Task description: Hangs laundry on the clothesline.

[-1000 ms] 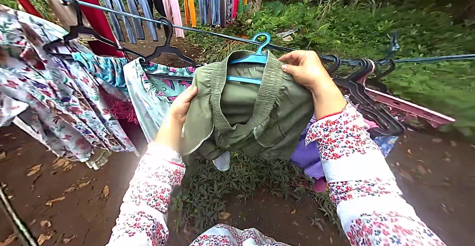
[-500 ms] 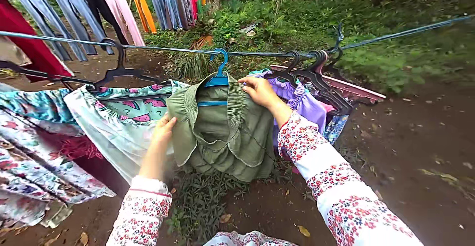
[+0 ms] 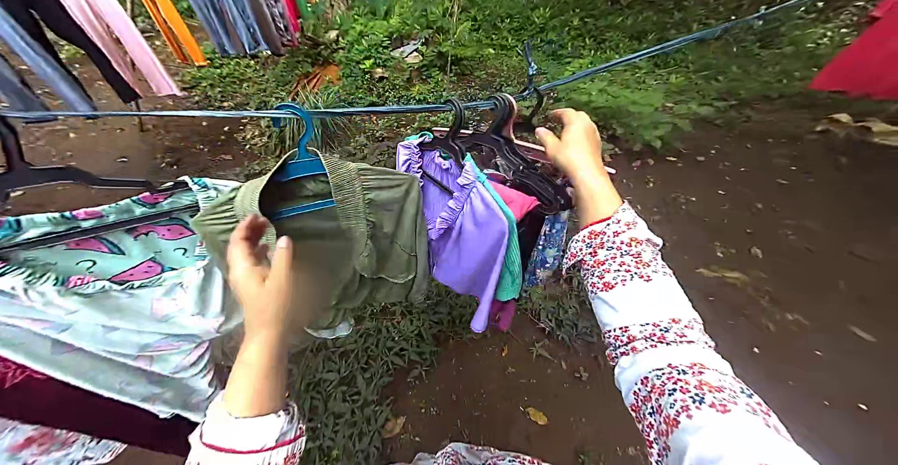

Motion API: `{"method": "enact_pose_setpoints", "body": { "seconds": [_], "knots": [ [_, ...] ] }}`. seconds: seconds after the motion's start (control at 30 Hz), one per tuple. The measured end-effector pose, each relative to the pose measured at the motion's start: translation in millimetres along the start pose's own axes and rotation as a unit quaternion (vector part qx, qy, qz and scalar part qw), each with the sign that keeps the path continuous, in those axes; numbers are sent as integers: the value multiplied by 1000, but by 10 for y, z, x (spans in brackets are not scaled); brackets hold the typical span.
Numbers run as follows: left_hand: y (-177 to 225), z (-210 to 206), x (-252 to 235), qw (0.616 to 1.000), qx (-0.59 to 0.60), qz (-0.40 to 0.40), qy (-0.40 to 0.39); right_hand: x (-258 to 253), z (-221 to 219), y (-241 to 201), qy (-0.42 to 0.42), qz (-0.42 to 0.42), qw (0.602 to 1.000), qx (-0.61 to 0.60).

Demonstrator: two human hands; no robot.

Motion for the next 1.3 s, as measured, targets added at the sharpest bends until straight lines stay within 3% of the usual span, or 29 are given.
{"method": "enact_pose_setpoints", "body": {
  "seconds": [0.1, 0.2, 0.3, 0.43, 0.5, 0.6, 0.67, 0.73, 0.83, 0.97, 1.13, 1.3],
  "knots": [
    [658, -783, 17, 982, 98, 34, -159, -64, -139, 137, -86, 6, 996, 37],
    [1047, -1640, -62, 950, 129, 54, -278, 11, -418, 47, -174, 6, 977, 121],
    [1190, -2328, -230, 945, 132, 97, -282, -42, -574, -66, -239, -45, 949, 200],
    [1170, -2865, -340, 943, 149, 188, -230, -198, -825, -17, -263, -64, 945, 183],
    [1212, -2884, -347, 963, 77, 171, -193, -239, -905, 45, -262, -56, 949, 169],
    [1515, -2645, -474, 988, -105, 39, -111, -303, -894, 72, -257, -42, 950, 173],
    [1742, -2536, -711, 974, -200, -86, -67, -356, -836, 18, -244, -32, 953, 179],
    [1877, -2504, -1002, 937, -298, -156, -90, -402, -709, -79, -226, -25, 958, 173],
    [1981, -2415, -1275, 907, -368, -170, -116, -453, -442, -202, -189, -19, 969, 159],
    [1960, -2407, -1279, 907, -362, -168, -135, -353, -50, -152, -176, -22, 970, 165],
    [1734, -2516, -1225, 910, -348, -175, -140, 239, 330, 402, -166, -10, 974, 157],
    [1777, -2500, -1267, 910, -339, -202, -128, 687, 964, 1103, -241, -18, 959, 150]
  ]
}}
Point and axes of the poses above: each hand's wrist, its own x-axis away from the middle knuckle, its own z-axis out of the back of the hand, y = z × x, the point moved 6 cm from there along -x, towards the middle knuckle, and after that the axes turned 10 degrees about -x, right-handed, at the moved point
